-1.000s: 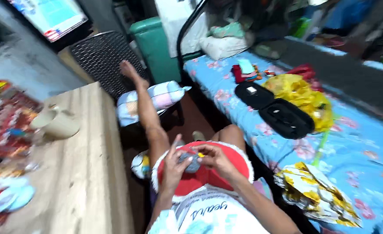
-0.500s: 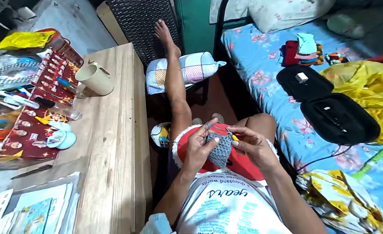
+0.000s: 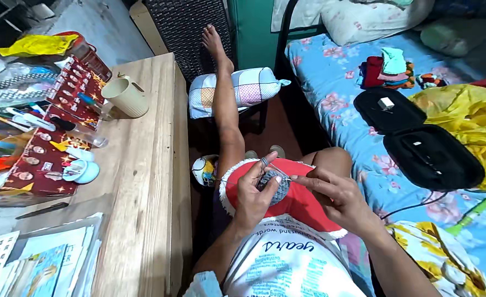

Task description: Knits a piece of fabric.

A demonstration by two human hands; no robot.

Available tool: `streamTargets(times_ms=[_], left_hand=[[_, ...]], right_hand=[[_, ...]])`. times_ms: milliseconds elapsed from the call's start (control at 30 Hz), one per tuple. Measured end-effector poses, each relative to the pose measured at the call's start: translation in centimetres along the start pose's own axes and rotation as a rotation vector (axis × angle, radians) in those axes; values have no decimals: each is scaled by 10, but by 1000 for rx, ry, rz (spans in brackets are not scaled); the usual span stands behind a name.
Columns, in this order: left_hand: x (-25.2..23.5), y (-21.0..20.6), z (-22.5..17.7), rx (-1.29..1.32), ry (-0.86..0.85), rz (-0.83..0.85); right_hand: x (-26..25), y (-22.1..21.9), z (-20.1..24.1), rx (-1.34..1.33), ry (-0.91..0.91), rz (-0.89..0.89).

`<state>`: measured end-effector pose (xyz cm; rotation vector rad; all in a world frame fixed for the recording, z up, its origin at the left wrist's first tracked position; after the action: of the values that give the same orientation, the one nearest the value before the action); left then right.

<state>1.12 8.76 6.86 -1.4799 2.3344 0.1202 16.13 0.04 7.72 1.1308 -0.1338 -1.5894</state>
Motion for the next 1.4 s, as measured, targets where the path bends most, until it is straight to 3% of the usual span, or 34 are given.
streamTargets(times_ms=[233, 433, 600, 733, 800, 833, 967, 1033, 1100, 1233, 1300, 1400], left_hand=[[4, -4, -3, -55, -60, -15], [14, -12, -4, -158, -265, -59], [17, -9, 5, -79, -288, -179], [17, -8, 4, -24, -265, -153], [13, -8, 3, 37, -192, -109], [10, -5, 2, 54, -150, -92], [3, 6, 0, 5, -82, -59], [1, 8, 4, -22, -58, -36], [-1, 6, 9, -2, -32, -6], [-1, 0, 8, 8, -105, 11], [2, -3, 4, -80, -179, 4], [10, -13, -1, -304, -302, 5]], right_hand=[[3, -2, 15, 211, 8, -65], [8, -6, 26, 299, -25, -209], [10, -22, 23, 105, -142, -319], [0, -36, 0, -558, -362, -249], [-4, -37, -6, -711, -398, -244], [-5, -34, -4, -620, -340, -245], [-4, -17, 24, 188, -23, -288], [-5, -13, 28, 287, -16, -241], [-4, -10, 10, 44, -156, -144], [0, -28, -34, -823, -646, -9], [1, -34, -35, -883, -666, -17], [-4, -28, -17, -573, -437, -67]])
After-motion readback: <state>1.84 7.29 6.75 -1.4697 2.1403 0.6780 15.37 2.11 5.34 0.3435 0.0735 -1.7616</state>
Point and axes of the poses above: each hand's wrist, its own x-axis away from the middle knuckle, its own y-axis out of the back of the hand, z = x × y, the point moved 9 cm from there along -x, towards the middle knuckle, and after that the axes turned 2 degrees about -z, right-handed, at the moved point
